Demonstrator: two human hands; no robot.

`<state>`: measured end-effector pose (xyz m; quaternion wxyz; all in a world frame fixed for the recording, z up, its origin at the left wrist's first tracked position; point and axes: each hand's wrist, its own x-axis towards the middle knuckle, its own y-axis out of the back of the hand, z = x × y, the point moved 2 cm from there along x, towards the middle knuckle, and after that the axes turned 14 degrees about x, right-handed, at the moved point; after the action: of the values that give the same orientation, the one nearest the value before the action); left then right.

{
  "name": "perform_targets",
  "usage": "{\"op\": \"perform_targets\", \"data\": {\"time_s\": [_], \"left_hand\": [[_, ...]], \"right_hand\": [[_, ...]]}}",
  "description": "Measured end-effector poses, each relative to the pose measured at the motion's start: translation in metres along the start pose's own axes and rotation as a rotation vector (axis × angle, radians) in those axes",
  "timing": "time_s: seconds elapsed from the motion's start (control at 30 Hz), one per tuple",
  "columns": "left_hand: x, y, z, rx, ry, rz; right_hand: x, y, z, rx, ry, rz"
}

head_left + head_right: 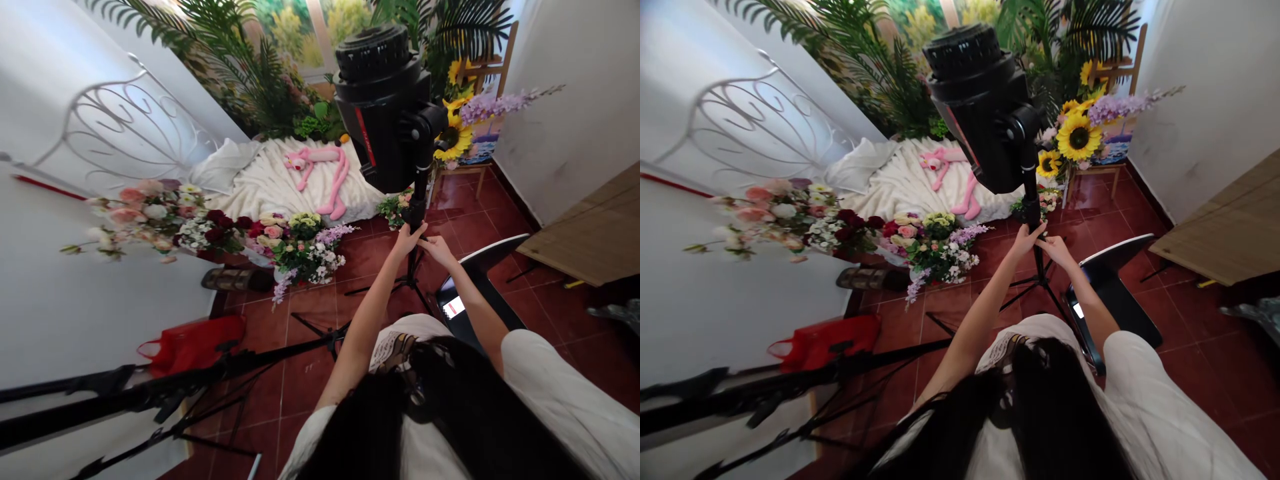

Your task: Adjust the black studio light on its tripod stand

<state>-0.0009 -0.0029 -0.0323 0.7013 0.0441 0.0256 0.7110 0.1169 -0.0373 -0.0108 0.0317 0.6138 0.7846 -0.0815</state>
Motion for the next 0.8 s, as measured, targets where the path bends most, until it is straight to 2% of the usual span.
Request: {"op": "perform_targets", "data": {"time_s": [0.3, 0.4, 0.47, 0.57, 0.67, 0.77, 0.8], "left_hand": [[0.02, 0.004, 0.001, -0.01, -0.026, -0.004], [0.016, 0.003, 0.007, 0.037, -0.047, 0.01], [0.007, 0.003, 0.009, 0.066, -0.072, 0.08], [-0.023, 0.01, -0.002, 0.077, -0.062, 0.207], [-0.073, 0.032, -0.033, 0.088, 0.078, 0.243], [-0.138, 0.075, -0.074, 0.088, 0.325, 0.266], [-0.162, 0.093, -0.086, 0.088, 0.417, 0.31]], "right_hand": [[0.019, 0.002, 0.001, 0.016, 0.031, -0.002], [0.02, 0.002, 0.003, 0.009, 0.026, 0.03], [0.017, -0.003, 0.004, 0.011, 0.041, 0.099], [0.006, -0.017, 0.006, 0.009, 0.136, 0.289], [-0.006, -0.035, 0.006, -0.024, 0.172, 0.438], [-0.013, -0.046, 0.006, -0.069, 0.114, 0.381], [-0.014, -0.049, 0.006, -0.07, 0.088, 0.34]]}}
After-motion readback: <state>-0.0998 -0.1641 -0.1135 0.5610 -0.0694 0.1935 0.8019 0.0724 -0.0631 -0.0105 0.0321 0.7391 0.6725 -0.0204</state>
